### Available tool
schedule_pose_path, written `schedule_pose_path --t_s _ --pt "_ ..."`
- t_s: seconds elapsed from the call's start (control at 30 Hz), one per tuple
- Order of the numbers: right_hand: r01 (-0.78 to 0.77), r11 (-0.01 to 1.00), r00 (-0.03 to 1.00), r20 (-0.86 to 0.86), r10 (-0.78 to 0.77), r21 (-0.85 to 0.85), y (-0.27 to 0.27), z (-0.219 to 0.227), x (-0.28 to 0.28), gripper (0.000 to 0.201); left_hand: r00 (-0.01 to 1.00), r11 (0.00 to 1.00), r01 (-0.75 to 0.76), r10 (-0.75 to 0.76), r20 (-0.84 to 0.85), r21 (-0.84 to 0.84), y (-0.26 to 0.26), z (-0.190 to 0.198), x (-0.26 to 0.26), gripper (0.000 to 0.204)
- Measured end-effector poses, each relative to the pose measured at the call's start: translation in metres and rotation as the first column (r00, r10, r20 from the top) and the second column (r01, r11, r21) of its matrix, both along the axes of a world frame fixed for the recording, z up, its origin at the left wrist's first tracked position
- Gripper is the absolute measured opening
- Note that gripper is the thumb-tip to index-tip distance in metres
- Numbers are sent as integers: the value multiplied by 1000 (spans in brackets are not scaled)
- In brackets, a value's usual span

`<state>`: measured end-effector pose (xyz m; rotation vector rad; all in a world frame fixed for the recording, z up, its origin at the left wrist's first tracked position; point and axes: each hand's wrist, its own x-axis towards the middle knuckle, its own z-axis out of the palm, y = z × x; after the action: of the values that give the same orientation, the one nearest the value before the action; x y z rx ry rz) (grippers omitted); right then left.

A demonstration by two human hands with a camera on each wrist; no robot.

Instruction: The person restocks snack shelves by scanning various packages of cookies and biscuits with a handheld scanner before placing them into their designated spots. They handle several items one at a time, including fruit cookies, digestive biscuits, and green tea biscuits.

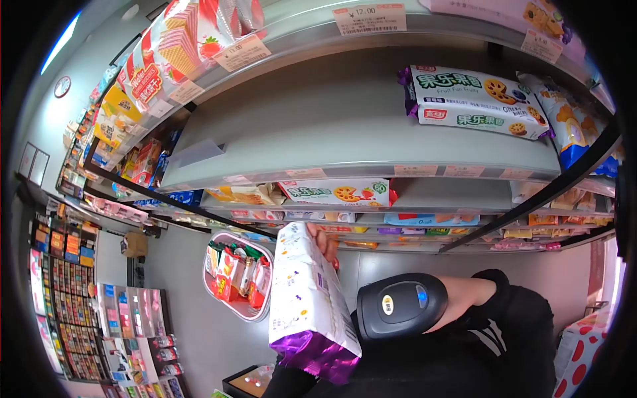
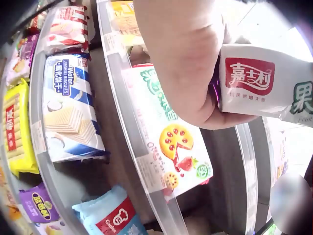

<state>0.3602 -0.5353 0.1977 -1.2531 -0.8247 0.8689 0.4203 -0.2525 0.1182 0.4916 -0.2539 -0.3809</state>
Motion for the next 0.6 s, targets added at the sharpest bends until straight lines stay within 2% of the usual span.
schedule_pose_path --t_s 0.03,0.07,0.17,0.3,0.6 --pt "8 1000 1000 -5 -8 2 2 0 1 55 1000 1000 -5 5 21 -27 6 -2 4 41" --pt "-18 1000 1000 -20 18 5 4 0 2 55 993 997 -6 -2 116 70 6 9 3 30" --pt "-52 998 997 -53 54 34 7 5 5 54 980 999 1 -11 200 50 17 8 10 30" --pt "-88 995 996 -3 88 51 10 9 6 53 956 997 72 -79 284 34 28 2 16 32" --pt "-60 997 997 -35 62 49 18 13 1 50 952 995 95 -99 288 28 42 -2 15 32"
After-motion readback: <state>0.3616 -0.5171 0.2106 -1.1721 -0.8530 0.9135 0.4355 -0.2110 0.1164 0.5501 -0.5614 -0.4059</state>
